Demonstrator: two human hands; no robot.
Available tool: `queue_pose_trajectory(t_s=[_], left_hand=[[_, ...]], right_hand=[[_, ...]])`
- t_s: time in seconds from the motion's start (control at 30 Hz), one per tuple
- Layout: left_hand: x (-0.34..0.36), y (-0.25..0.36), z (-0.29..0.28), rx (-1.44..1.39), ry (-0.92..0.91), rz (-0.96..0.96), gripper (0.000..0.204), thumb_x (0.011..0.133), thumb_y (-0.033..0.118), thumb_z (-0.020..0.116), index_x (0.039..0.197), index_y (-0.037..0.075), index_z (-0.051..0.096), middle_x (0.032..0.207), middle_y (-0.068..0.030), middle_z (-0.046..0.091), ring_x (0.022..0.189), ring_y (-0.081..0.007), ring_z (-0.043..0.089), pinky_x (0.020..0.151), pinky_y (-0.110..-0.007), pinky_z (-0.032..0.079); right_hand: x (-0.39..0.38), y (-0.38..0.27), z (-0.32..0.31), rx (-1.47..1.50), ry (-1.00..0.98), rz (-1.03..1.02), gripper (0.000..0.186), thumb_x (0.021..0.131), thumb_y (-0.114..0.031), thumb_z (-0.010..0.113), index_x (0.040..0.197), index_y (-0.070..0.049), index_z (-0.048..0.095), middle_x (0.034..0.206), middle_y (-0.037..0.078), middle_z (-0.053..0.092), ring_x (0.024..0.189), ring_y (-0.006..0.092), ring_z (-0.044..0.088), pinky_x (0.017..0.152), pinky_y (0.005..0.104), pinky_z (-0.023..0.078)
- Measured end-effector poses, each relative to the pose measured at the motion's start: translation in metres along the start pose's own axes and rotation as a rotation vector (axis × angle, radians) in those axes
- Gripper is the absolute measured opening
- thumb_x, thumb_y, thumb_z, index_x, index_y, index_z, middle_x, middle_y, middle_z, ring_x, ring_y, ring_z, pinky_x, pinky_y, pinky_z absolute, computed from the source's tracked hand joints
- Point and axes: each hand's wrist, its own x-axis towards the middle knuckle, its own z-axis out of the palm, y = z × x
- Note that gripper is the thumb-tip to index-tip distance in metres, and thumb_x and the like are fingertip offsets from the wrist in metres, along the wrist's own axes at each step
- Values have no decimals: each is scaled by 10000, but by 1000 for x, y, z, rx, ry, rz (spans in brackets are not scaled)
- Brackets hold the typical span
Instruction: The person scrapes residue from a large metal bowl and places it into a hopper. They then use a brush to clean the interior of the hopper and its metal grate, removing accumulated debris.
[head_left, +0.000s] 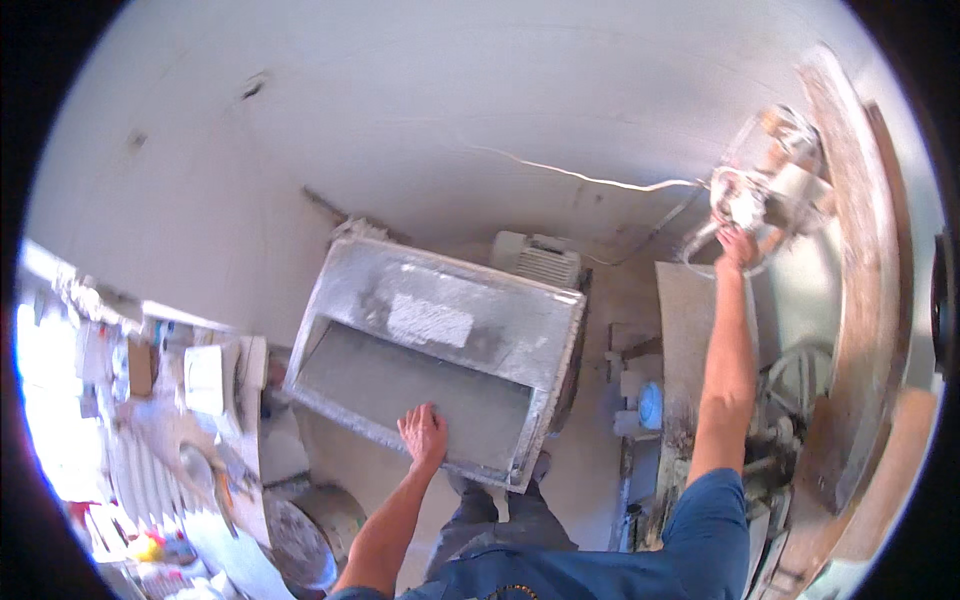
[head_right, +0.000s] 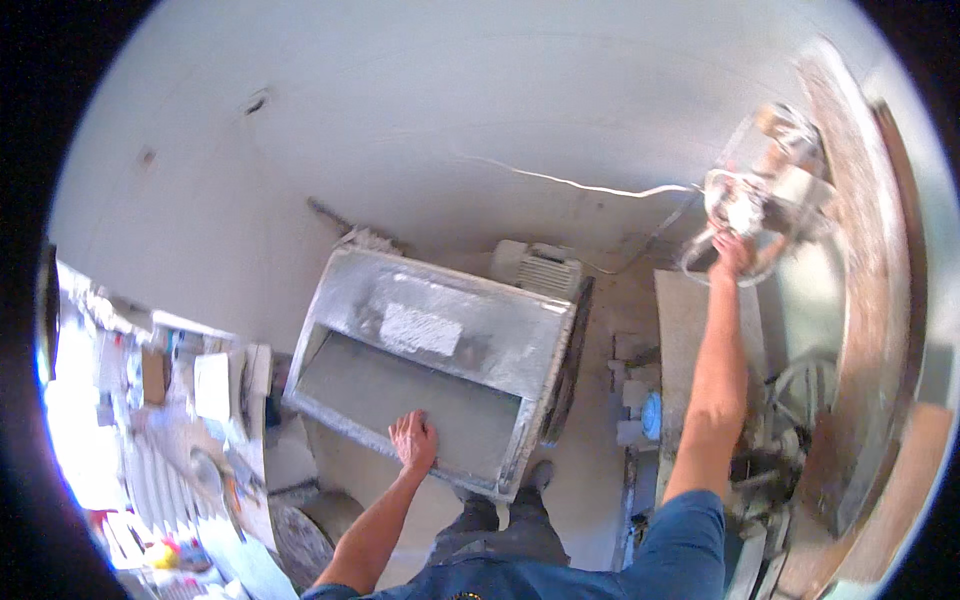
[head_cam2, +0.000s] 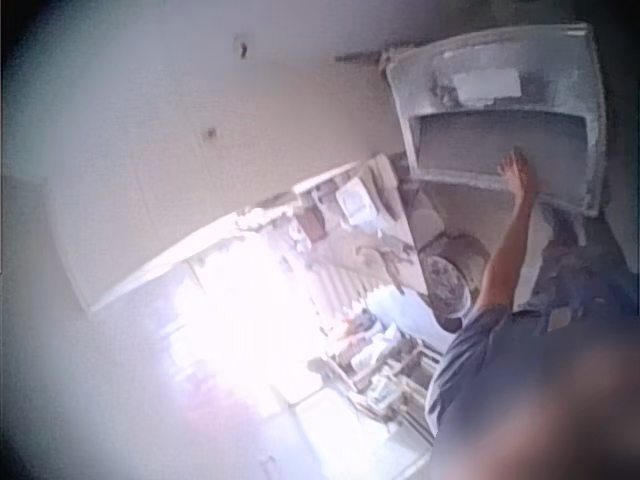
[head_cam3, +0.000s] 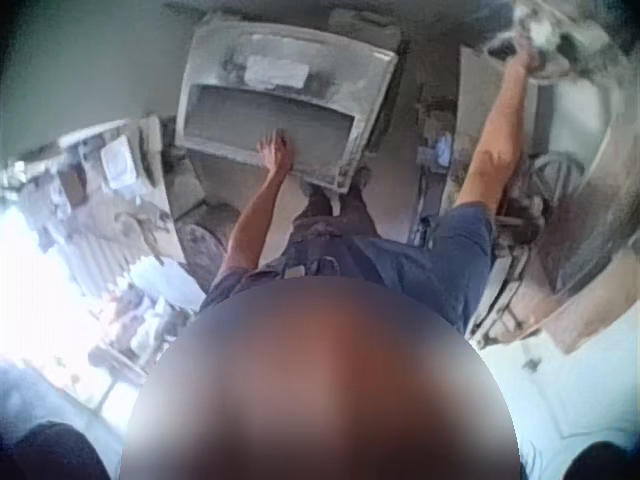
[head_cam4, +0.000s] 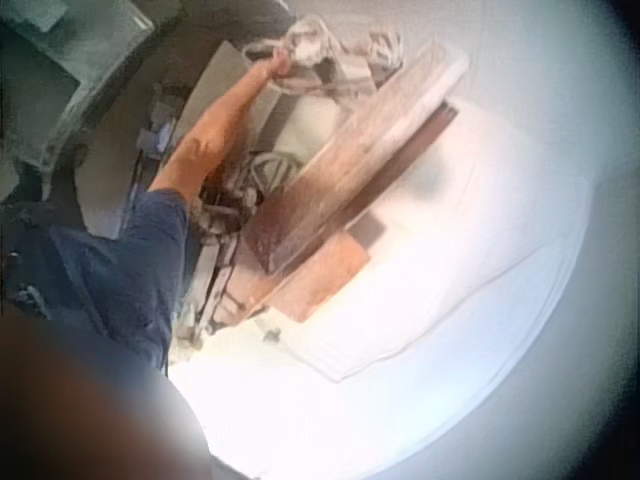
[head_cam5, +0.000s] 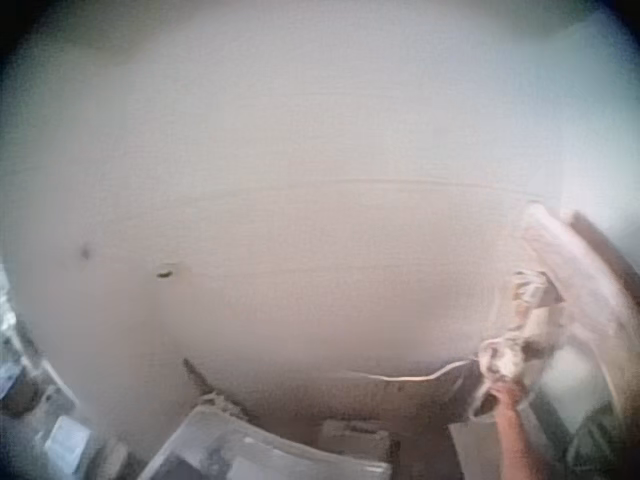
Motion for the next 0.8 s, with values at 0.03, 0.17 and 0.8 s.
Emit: queue_pose_trajectory(t_s=[0.03,0.17,0.8], left_hand=[[0,-1,0,-2,7,-2,221,873,176,665,1079,111,706,999,-62,717,1015,-279,642,934,-469,427],[-1,-5,1,-61,5,-42,181,917,211,655,1054,105,709,984,-64,733,1000,-275,657,929,-465,429],[-30,-55,-42,-935,-73,-265,251,1009,185,617,1194,53,723,922,-140,738,830,-266,688,806,-409,539]], right_hand=[[-4,-3,0,-37,-77,54,486,1097,-337,336,1292,30,588,1142,321,702,962,441,740,866,529,653],[-99,-11,67,-525,370,-25,367,1057,-261,600,1392,-113,606,1100,94,736,977,218,718,795,361,567],[-677,49,312,-1420,-368,-99,337,1050,-324,673,869,-45,619,713,201,653,660,428,636,602,492,485]])
